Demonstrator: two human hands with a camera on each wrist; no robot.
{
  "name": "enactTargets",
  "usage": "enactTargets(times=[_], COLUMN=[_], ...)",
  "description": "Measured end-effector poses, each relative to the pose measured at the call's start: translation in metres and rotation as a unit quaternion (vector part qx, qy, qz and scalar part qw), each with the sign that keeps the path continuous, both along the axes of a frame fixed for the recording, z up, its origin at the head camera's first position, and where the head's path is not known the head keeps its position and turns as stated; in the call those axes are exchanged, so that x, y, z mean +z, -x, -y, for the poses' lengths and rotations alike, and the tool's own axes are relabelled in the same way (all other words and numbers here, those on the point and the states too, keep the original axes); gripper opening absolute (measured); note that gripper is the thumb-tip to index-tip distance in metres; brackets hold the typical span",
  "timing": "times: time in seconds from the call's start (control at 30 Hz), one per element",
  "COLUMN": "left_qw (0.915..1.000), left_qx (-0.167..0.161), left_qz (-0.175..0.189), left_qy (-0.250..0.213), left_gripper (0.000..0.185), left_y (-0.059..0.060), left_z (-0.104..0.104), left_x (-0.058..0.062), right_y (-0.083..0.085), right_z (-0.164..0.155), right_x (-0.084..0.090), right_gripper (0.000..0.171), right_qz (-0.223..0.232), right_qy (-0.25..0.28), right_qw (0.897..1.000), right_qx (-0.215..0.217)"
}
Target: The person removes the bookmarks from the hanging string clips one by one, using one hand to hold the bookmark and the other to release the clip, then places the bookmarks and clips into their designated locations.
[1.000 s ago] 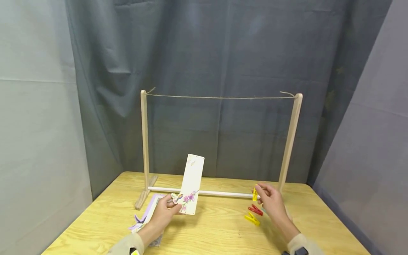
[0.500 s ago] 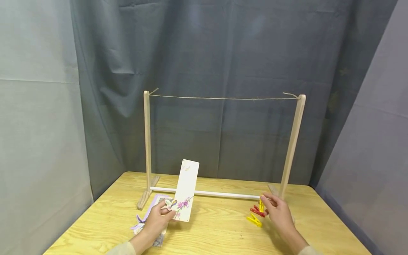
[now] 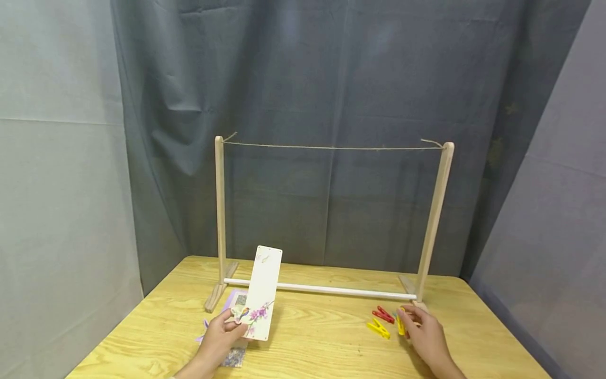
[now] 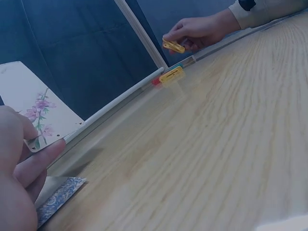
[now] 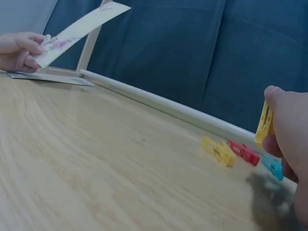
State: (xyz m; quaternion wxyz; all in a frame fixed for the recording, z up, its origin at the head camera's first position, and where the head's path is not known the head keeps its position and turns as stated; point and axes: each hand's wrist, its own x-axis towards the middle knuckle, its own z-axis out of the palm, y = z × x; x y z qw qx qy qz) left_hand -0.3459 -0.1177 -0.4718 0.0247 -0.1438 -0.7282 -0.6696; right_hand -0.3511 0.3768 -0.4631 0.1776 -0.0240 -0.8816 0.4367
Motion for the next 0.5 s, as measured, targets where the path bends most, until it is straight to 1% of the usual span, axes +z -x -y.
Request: enactTargets(times=[0.13, 0.2, 0.27, 0.33, 0.43, 0.5], left_qw=[0.9999, 0.9998, 0.9996, 0.9993, 0.9992, 0.9992], left_qx=[0.006, 0.014, 0.019, 0.030, 0.032, 0.037], left_qz=[-0.009, -0.015, -0.018, -0.019, -0.013, -0.012], left_qy=[0.000, -0.002, -0.013, -0.015, -0.018, -0.005], left_gripper=[0.080, 0.077, 0.072, 0.067, 0.065, 0.064], left_y=[-0.006, -0.008, -0.008, -0.008, -0.009, -0.010], left_z=[0.007, 0.011, 0.014, 0.018, 0.023, 0.026], left_x=[0.002, 0.005, 0.007, 0.009, 0.008, 0.007], right_y=[-0.001, -0.002, -0.001, 0.000, 0.002, 0.003], right_z=[-0.004, -0.004, -0.005, -0.006, -0.009, -0.010], right_x=[-0.008, -0.010, -0.010, -0.012, -0.016, -0.019], right_gripper=[0.047, 0.043, 0.041, 0.041, 0.043, 0.045], right_qz=[0.000, -0.017, -0.031, -0.035, -0.024, -0.019], right_qy=[-0.045, -0.077, -0.107, -0.132, -0.146, -0.148], right_qw=[0.999, 0.997, 0.994, 0.991, 0.989, 0.989], right_qx=[0.001, 0.000, -0.001, -0.001, 0.003, 0.005])
